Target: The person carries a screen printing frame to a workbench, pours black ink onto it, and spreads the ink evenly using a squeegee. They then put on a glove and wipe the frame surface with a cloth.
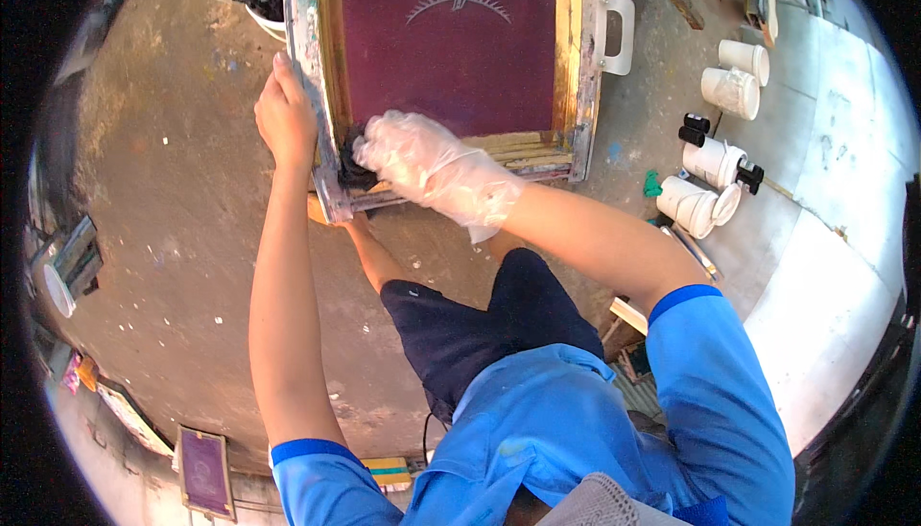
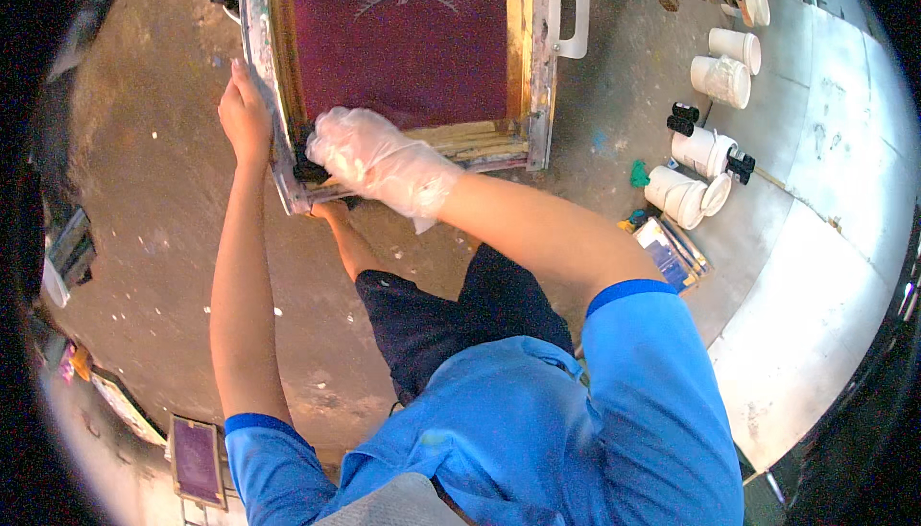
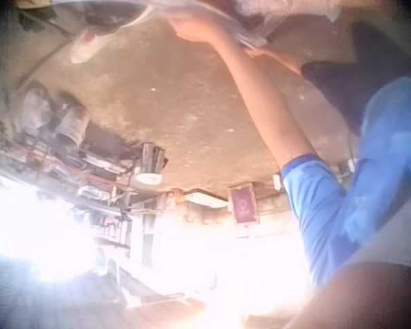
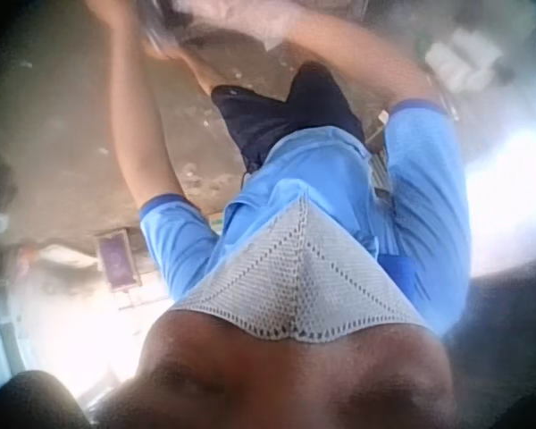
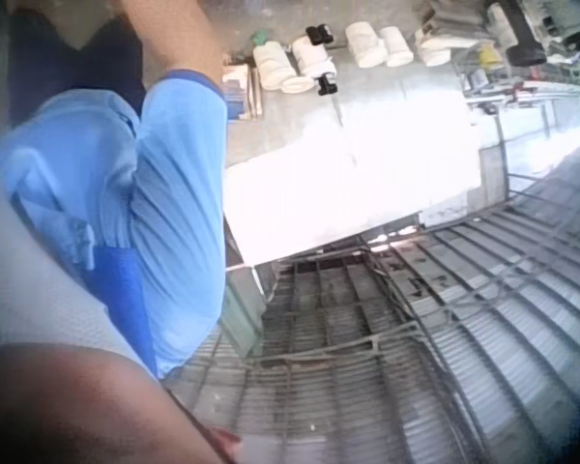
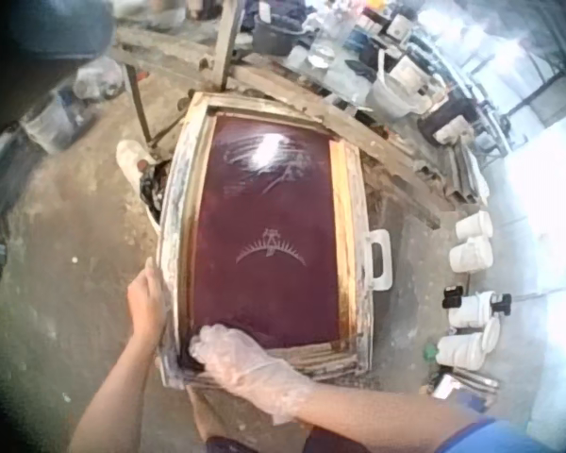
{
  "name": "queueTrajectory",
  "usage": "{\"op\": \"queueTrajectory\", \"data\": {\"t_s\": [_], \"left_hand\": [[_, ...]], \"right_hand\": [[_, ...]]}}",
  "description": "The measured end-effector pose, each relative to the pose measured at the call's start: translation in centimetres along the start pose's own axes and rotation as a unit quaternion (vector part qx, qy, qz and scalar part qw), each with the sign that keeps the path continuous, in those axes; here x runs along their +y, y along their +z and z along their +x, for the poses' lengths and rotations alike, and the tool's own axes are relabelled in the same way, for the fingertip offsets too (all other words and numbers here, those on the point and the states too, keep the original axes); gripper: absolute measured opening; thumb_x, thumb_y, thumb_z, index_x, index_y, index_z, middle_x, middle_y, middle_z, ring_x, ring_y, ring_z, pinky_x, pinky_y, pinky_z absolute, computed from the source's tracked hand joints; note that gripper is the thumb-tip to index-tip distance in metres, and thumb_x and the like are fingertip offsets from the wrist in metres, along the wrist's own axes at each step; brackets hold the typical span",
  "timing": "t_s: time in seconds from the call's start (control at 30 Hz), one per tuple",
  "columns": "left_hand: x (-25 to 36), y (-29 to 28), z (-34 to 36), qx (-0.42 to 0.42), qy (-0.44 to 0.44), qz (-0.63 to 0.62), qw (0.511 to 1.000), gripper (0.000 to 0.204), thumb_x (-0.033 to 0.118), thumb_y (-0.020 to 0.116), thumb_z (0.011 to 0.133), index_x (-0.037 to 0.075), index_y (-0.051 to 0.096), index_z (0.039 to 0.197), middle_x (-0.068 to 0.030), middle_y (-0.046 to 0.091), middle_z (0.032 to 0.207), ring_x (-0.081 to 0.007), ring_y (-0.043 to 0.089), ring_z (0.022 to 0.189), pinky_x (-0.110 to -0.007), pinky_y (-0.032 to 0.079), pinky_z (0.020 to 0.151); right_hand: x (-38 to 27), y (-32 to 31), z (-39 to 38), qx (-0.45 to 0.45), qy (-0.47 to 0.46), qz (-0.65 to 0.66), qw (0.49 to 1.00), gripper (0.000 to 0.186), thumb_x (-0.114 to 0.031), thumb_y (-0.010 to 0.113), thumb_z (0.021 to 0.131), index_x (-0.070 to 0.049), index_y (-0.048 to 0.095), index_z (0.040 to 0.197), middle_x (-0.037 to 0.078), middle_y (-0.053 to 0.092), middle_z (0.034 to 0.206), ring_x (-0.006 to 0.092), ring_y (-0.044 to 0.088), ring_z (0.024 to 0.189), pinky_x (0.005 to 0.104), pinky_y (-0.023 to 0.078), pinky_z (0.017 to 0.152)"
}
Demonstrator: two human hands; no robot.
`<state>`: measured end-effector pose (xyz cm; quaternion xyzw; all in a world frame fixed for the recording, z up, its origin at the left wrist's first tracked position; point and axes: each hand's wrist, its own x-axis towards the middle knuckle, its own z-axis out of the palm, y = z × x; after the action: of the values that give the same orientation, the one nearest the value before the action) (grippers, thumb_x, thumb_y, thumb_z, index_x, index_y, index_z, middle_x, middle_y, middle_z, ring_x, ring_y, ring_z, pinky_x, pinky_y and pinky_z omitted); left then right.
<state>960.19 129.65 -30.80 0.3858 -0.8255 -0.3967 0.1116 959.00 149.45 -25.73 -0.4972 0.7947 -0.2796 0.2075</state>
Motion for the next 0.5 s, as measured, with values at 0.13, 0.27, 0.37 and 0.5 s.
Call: {"op": "queueTrajectory", "data": {"t_s": [0.13,0.27,0.37,0.5], "left_hand": [[-0.7,-1.0,-0.2,-0.04,-0.034,-0.021,0.998,0.061,0.049,0.035,0.1,-0.002,0.068,0.098,-0.0264,0.067,0.086,-0.0443,0.063,0.086,-0.048,0.046,0.076],[-0.3,-0.9,-0.1,-0.014,0.008,-0.028,0.999,0.06,0.046,0.036,0.101,-0.004,0.06,0.082,-0.0199,0.057,0.071,-0.0318,0.052,0.071,-0.043,0.043,0.067],[0.3,-0.2,-0.2,0.011,0.055,-0.073,0.996,0.056,0.043,0.037,0.103,-0.005,0.055,0.082,-0.0153,0.054,0.069,-0.0207,0.047,0.066,-0.038,0.042,0.066],[-0.2,-0.3,0.1,0.009,0.046,-0.044,0.998,0.045,0.044,0.035,0.102,0.005,0.057,0.099,-0.0241,0.061,0.08,-0.0477,0.057,0.079,-0.05,0.042,0.07]], "right_hand": [[0.6,-5.9,-2.5,-0.058,-0.006,-0.06,0.997,0.014,-0.014,0.051,0.088,-0.005,0.061,0.091,0.016,0.059,0.092,0.0322,0.06,0.089,0.044,0.05,0.078],[10.8,-14.0,-3.1,0.133,0.021,-0.061,0.989,0.022,-0.021,0.05,0.09,-0.005,0.061,0.101,0.014,0.06,0.098,0.0311,0.058,0.096,0.0414,0.047,0.086],[15.2,-15.8,7.0,0.382,-0.04,-0.23,0.894,0.009,-0.006,0.059,0.078,-0.004,0.062,0.086,0.015,0.06,0.078,0.0328,0.06,0.078,0.043,0.049,0.073],[8.9,-10.1,15.4,0.204,0.087,-0.345,0.912,0.011,-0.004,0.058,0.076,-0.002,0.06,0.086,0.017,0.059,0.09,0.0314,0.058,0.088,0.042,0.047,0.079]]}}
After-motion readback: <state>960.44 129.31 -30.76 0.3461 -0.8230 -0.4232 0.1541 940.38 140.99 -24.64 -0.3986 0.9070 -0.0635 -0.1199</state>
